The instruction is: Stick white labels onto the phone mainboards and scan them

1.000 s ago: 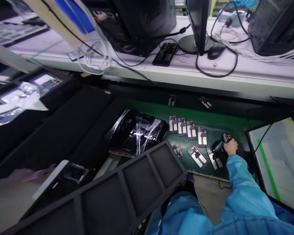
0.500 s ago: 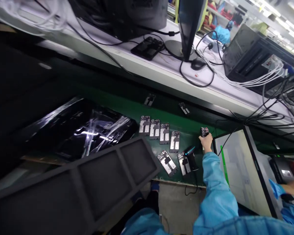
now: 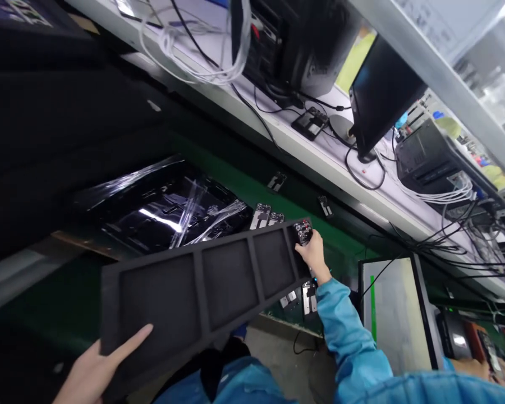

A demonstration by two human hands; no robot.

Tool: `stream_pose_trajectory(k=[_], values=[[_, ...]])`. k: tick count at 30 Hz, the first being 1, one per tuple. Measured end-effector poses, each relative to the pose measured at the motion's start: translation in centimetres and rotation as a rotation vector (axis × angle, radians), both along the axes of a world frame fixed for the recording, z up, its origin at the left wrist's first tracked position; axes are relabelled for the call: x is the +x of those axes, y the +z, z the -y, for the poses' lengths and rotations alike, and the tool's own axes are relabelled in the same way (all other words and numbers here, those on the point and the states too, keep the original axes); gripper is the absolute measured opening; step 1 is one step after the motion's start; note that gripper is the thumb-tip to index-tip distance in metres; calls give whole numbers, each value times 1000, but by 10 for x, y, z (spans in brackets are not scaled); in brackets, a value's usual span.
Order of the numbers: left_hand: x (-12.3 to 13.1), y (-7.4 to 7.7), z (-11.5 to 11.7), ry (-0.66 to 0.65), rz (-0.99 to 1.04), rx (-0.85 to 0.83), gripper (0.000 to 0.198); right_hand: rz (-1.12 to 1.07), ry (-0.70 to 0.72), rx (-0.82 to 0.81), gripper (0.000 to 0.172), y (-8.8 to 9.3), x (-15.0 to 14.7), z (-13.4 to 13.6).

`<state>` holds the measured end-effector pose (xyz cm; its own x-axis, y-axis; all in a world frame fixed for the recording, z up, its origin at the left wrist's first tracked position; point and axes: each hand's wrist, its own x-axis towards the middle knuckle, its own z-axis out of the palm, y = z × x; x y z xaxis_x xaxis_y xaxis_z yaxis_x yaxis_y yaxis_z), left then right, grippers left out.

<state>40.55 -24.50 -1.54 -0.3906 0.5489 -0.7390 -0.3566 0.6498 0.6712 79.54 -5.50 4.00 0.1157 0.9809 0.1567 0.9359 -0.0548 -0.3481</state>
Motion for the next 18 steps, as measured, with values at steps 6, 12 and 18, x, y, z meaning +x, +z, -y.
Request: stream_pose_trajectory(k=[6,12,18], values=[[-7,-21,21,69,324,-41,49,9,44,-58,78,16,-35,15],[-9,-41,12,35,482,105,52,79,68,-113,85,29,-104,41],[-16,-65,8,25,487,137,70,156,-8,-49,82,47,-133,38]])
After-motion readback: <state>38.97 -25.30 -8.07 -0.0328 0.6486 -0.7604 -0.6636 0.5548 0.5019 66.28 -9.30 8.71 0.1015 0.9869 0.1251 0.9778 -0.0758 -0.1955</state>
